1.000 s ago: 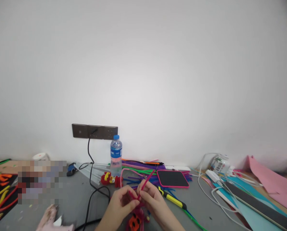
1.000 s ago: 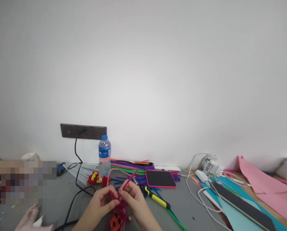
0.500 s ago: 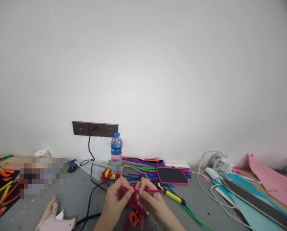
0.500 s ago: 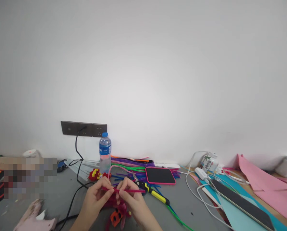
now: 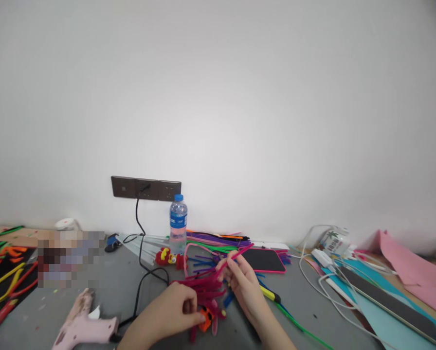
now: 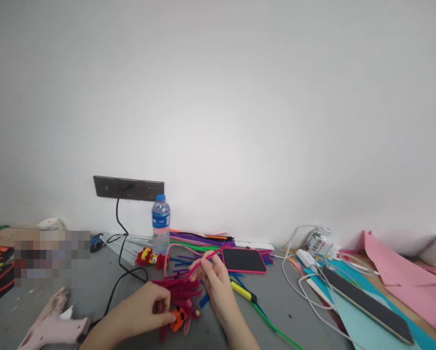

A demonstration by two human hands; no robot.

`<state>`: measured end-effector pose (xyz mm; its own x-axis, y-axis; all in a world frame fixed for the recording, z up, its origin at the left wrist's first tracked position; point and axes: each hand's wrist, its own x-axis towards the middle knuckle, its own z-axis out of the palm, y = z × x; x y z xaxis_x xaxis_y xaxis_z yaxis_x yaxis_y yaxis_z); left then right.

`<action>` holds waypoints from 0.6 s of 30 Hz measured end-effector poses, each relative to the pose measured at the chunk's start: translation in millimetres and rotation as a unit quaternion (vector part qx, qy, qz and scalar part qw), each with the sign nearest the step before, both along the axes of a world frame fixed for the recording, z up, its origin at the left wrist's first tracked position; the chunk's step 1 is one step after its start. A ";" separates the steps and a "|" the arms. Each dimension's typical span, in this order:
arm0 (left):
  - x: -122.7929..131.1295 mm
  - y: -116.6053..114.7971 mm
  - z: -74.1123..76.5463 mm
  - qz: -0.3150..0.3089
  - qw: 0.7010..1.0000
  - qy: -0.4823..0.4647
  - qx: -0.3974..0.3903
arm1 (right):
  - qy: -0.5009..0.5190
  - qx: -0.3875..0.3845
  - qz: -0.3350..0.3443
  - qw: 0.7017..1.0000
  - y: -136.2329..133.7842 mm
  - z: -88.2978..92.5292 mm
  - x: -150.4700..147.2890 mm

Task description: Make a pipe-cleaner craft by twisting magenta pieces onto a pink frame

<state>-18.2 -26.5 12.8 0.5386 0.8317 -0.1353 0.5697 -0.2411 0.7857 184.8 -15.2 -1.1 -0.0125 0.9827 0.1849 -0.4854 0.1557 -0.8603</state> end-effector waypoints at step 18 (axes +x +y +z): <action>0.2 4.7 -11.7 0.016 0.995 -0.007 0.094 | 0.041 -0.073 -0.068 0.994 9.9 -16.2 0.4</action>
